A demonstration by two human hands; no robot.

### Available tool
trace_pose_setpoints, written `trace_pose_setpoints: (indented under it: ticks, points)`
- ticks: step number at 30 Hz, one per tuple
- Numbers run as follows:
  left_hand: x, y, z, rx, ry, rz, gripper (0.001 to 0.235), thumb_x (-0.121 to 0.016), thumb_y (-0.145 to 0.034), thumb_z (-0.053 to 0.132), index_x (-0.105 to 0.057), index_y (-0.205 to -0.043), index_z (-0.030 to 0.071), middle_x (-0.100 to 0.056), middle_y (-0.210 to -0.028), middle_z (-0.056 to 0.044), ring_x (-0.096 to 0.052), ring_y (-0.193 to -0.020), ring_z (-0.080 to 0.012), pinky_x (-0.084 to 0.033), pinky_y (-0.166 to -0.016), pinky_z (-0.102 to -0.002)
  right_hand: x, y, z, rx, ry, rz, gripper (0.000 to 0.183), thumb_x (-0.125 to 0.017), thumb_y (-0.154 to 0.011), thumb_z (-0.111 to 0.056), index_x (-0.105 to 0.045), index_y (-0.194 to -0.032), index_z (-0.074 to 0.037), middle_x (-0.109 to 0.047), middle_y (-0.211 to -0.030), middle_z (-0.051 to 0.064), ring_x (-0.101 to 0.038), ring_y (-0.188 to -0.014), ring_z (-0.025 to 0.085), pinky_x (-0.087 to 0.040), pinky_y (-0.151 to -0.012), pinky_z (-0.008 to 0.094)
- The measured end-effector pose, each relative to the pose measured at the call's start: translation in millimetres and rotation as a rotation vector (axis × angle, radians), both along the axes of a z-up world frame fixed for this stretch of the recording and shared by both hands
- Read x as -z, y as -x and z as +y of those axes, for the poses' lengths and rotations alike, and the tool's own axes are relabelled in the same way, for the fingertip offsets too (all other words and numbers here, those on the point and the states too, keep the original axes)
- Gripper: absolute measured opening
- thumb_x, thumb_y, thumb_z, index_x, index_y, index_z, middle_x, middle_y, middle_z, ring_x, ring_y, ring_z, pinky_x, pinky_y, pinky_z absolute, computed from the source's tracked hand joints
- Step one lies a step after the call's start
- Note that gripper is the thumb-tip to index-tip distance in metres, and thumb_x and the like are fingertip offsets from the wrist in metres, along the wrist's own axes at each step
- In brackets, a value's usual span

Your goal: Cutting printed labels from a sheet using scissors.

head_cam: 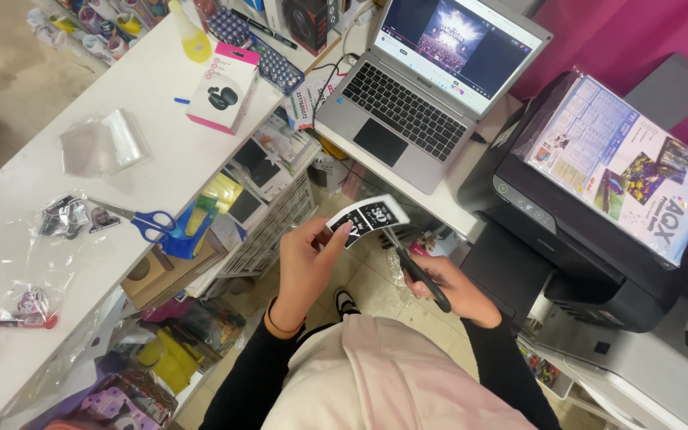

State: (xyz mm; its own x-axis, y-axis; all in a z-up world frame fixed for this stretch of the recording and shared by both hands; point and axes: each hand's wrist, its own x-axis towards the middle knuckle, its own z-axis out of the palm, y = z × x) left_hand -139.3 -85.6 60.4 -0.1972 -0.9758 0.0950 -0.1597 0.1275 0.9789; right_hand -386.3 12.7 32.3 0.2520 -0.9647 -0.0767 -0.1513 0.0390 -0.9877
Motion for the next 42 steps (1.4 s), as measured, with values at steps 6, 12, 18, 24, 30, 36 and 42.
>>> trace_pose_setpoints:
  ticks: [6,12,18,24,30,36,42]
  points:
    - [3,-12,5,-0.07,-0.007,0.014,0.037,-0.076,-0.094,0.024,-0.065,-0.066,0.004,-0.058,-0.05,-0.01,-0.04,-0.05,-0.0121,-0.036,-0.045,-0.027,-27,-6,-3,-0.074,0.075,-0.046,0.044,-0.065,-0.094,-0.05,-0.066,-0.076,-0.009,-0.063,-0.06,0.003,-0.052,-0.058,0.012,-0.042,-0.058,0.03]
    - [1,-32,5,-0.09,-0.038,0.0,0.034,-0.075,-0.094,0.022,-0.068,-0.067,0.003,-0.056,-0.049,-0.009,-0.037,-0.049,-0.0121,-0.035,-0.044,-0.026,-18,2,-8,-0.073,0.138,-0.027,0.045,-0.062,-0.095,-0.05,-0.066,-0.081,-0.007,-0.066,-0.065,0.007,-0.054,-0.061,0.016,-0.043,-0.059,0.033]
    - [-6,-52,11,-0.093,-0.059,0.02,0.032,-0.074,-0.093,0.019,-0.067,-0.067,0.003,-0.051,-0.048,-0.009,-0.039,-0.053,-0.013,-0.035,-0.048,-0.026,-33,-13,-21,-0.107,0.1,0.063,0.044,-0.068,-0.092,-0.05,-0.064,-0.076,-0.009,-0.061,-0.059,0.004,-0.054,-0.058,0.015,-0.045,-0.058,0.031]
    - [2,-69,11,-0.162,-0.073,-0.007,0.034,-0.079,-0.091,0.024,-0.066,-0.063,0.008,-0.05,-0.047,-0.004,-0.039,-0.053,-0.0095,-0.035,-0.048,-0.024,-31,-14,-32,-0.149,0.047,0.05,0.043,-0.069,-0.091,-0.049,-0.063,-0.074,-0.009,-0.06,-0.057,0.003,-0.054,-0.057,0.014,-0.045,-0.058,0.029]
    - [-20,-68,23,-0.116,-0.06,-0.034,0.03,-0.078,-0.089,0.02,-0.066,-0.065,0.006,-0.053,-0.048,-0.007,-0.045,-0.054,-0.0116,-0.039,-0.048,-0.026,-33,-32,-42,-0.203,0.094,0.005,0.047,-0.067,-0.091,-0.054,-0.064,-0.076,-0.01,-0.059,-0.056,0.003,-0.048,-0.054,0.011,-0.04,-0.053,0.028]
    - [-22,-67,24,-0.086,-0.05,-0.03,0.034,-0.076,-0.091,0.021,-0.064,-0.063,0.005,-0.053,-0.046,-0.01,-0.041,-0.049,-0.0135,-0.038,-0.046,-0.027,-35,-40,-46,-0.202,0.113,-0.042,0.046,-0.066,-0.093,-0.051,-0.063,-0.074,-0.009,-0.058,-0.054,0.003,-0.045,-0.051,0.011,-0.038,-0.051,0.028]
    - [-26,-64,23,-0.053,-0.048,-0.016,0.039,-0.075,-0.093,0.022,-0.06,-0.06,0.005,-0.052,-0.047,-0.01,-0.038,-0.052,-0.0129,-0.036,-0.047,-0.027,-27,-41,-47,-0.191,0.126,-0.092,0.048,-0.064,-0.094,-0.05,-0.065,-0.073,-0.008,-0.059,-0.053,0.005,-0.043,-0.049,0.011,-0.035,-0.051,0.027]
